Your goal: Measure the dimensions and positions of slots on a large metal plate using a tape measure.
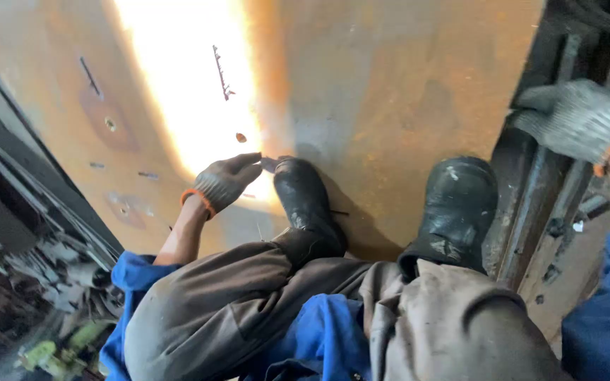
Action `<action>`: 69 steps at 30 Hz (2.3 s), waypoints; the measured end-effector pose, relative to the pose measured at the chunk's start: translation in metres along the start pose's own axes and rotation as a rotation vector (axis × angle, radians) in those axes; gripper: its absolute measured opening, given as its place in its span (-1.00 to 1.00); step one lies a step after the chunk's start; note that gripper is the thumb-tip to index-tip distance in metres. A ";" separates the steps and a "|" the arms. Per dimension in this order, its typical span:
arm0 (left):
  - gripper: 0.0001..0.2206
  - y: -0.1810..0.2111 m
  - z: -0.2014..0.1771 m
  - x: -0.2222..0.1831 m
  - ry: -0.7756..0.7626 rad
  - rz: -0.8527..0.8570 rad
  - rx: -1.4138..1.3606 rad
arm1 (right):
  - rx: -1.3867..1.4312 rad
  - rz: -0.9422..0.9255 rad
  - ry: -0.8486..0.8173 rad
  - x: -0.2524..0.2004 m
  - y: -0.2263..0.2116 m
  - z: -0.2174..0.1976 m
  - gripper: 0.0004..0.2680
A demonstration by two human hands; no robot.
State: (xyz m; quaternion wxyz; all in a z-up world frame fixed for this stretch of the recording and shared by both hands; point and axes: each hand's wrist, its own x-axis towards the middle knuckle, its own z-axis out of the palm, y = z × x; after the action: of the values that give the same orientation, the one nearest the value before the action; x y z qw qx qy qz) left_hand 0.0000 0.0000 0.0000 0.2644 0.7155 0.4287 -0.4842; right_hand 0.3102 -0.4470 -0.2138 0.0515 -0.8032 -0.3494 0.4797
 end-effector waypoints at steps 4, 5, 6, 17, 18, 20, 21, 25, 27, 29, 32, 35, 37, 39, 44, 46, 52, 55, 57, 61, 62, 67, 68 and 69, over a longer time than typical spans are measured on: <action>-0.42 0.009 0.008 -0.007 -0.015 -0.115 -0.002 | -0.127 -0.124 0.028 0.025 0.047 0.046 -0.76; -0.43 0.006 0.011 -0.008 0.009 -0.075 0.024 | -0.109 -0.131 0.030 0.025 0.050 0.045 -0.76; -0.43 0.003 0.014 -0.008 0.034 -0.036 0.050 | -0.090 -0.137 0.031 0.026 0.054 0.044 -0.75; -0.46 -0.010 0.024 -0.008 0.047 0.071 0.017 | 0.020 -0.131 0.042 0.001 0.046 0.031 -0.71; -0.46 -0.011 0.024 -0.004 0.075 0.059 0.015 | 0.050 -0.190 0.059 0.002 0.046 0.033 -0.69; -0.47 -0.009 0.031 -0.001 0.070 0.055 0.024 | 0.095 -0.115 0.073 -0.017 0.017 0.014 -0.69; -0.48 -0.012 0.031 -0.003 0.105 -0.003 0.013 | 0.138 -0.110 0.088 -0.014 -0.002 0.002 -0.69; -0.48 -0.014 0.033 0.000 0.131 0.053 0.053 | 0.140 0.025 0.026 -0.029 -0.041 -0.033 -0.70; -0.47 -0.004 0.029 -0.002 0.089 -0.057 0.070 | 0.193 -0.002 0.033 -0.027 -0.041 -0.034 -0.72; -0.47 -0.007 0.031 0.000 0.078 -0.048 0.075 | 0.214 -0.004 0.051 -0.025 -0.038 -0.032 -0.71; -0.48 -0.008 0.031 0.002 0.072 -0.032 0.066 | 0.241 -0.042 0.055 -0.022 -0.038 -0.031 -0.72; -0.50 -0.012 0.028 0.006 0.094 0.022 0.025 | 0.235 -0.066 0.036 -0.015 -0.036 -0.028 -0.74; -0.52 -0.013 0.027 0.008 0.100 0.072 0.003 | 0.227 -0.045 0.026 -0.013 -0.035 -0.027 -0.75; -0.53 -0.012 0.025 0.010 0.099 0.007 -0.109 | 0.163 -0.122 0.038 -0.015 -0.034 -0.028 -0.77; -0.55 0.004 0.023 0.011 0.085 -0.081 -0.048 | 0.259 -0.046 -0.011 -0.020 -0.042 -0.044 -0.76; -0.55 0.003 0.023 0.015 0.091 -0.139 -0.002 | 0.302 -0.065 -0.009 -0.014 -0.038 -0.038 -0.77; -0.55 -0.005 0.024 0.024 0.089 -0.134 -0.048 | 0.336 -0.043 -0.047 0.000 -0.037 -0.033 -0.75; -0.55 0.001 0.025 0.020 0.098 -0.143 -0.043 | 0.243 -0.061 -0.080 -0.003 -0.039 -0.038 -0.78; -0.56 0.006 0.025 0.019 0.106 -0.131 -0.053 | 0.303 -0.111 0.022 0.006 -0.034 -0.027 -0.77; -0.58 0.000 0.026 0.025 0.106 -0.149 -0.052 | 0.270 -0.104 -0.030 0.005 -0.035 -0.036 -0.81; -0.58 -0.004 0.026 0.028 0.106 -0.145 -0.089 | 0.258 -0.122 -0.009 0.003 -0.036 -0.040 -0.81; -0.59 -0.016 0.027 0.035 0.101 -0.128 -0.158 | 0.251 -0.105 -0.017 -0.004 -0.039 -0.049 -0.83; -0.59 -0.013 0.026 0.034 0.102 -0.134 -0.148 | 0.250 -0.117 -0.010 0.000 -0.038 -0.045 -0.83; -0.59 -0.010 0.026 0.032 0.104 -0.142 -0.139 | 0.247 -0.130 -0.003 0.003 -0.037 -0.041 -0.84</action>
State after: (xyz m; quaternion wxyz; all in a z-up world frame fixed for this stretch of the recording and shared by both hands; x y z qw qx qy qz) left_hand -0.0156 -0.0046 -0.0389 0.2561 0.6874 0.5239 -0.4329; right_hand 0.3253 -0.4073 -0.1788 0.1807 -0.7656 -0.3392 0.5159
